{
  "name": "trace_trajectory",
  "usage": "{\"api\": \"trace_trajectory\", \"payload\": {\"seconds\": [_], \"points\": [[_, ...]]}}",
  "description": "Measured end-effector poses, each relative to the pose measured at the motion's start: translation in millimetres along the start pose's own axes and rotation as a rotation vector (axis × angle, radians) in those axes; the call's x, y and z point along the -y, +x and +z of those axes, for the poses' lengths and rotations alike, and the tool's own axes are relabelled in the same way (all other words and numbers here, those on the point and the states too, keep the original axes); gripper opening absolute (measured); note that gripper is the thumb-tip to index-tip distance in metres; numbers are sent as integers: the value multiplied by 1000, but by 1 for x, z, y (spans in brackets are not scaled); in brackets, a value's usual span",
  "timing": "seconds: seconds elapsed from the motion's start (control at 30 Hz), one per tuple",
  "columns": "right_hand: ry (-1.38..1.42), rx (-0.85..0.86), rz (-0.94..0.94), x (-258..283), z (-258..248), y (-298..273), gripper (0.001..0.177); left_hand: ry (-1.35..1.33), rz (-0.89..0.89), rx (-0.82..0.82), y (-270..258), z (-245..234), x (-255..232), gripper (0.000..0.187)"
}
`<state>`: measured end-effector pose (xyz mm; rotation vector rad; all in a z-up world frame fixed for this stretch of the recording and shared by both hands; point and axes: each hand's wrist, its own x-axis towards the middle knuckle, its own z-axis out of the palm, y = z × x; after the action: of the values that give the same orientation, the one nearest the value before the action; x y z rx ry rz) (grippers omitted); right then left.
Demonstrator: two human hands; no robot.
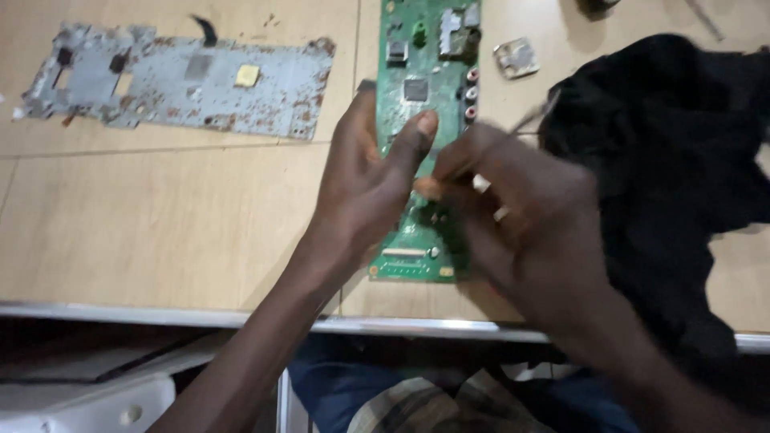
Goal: The person holds a green circuit board and uses a metal tool to scrape and clean components on its surface. They then use a red-handled tool to scrape the board further and a thin metal tool to adjust or clean specific parts. The person works at a wooden table with various tools and electronic parts nearby.
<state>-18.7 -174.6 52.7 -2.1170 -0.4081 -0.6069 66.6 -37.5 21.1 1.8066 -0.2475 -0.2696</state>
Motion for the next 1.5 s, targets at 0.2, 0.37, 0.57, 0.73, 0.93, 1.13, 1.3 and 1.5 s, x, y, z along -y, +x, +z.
{"api": "trace_trajectory", "payload": {"seconds": [0.2, 0.37, 0.57, 0.73, 0.93, 1.13, 1.3, 1.5], "points": [[64, 145, -22, -4, -5, -1, 16, -72, -2, -14, -1, 0, 0, 105], [8, 82, -102, -1, -2, -3, 13, -48, -31, -2, -3, -2, 1, 109], [7, 77, 0, -7, -1, -2, 10, 6, -95, -4, -4, -1, -10, 105], [-5, 63, -73, -7, -1, -7, 9, -36, -65, -15, -3, 1, -7, 110], [63, 57, -52, -2, -5, -6, 8, 21, -92, 1, -8, -2, -12, 109], [166, -230, 132, 9, -7, -12, 6, -205, -3, 57, -6, -4, -10, 92], [80, -156, 169, 6, -11, -7, 12, -226, 37, 87, 1, -3, -7, 92], [37, -126, 40, -1, -6, -4, 17, -234, 44, 70, 5, -3, -2, 90]]}}
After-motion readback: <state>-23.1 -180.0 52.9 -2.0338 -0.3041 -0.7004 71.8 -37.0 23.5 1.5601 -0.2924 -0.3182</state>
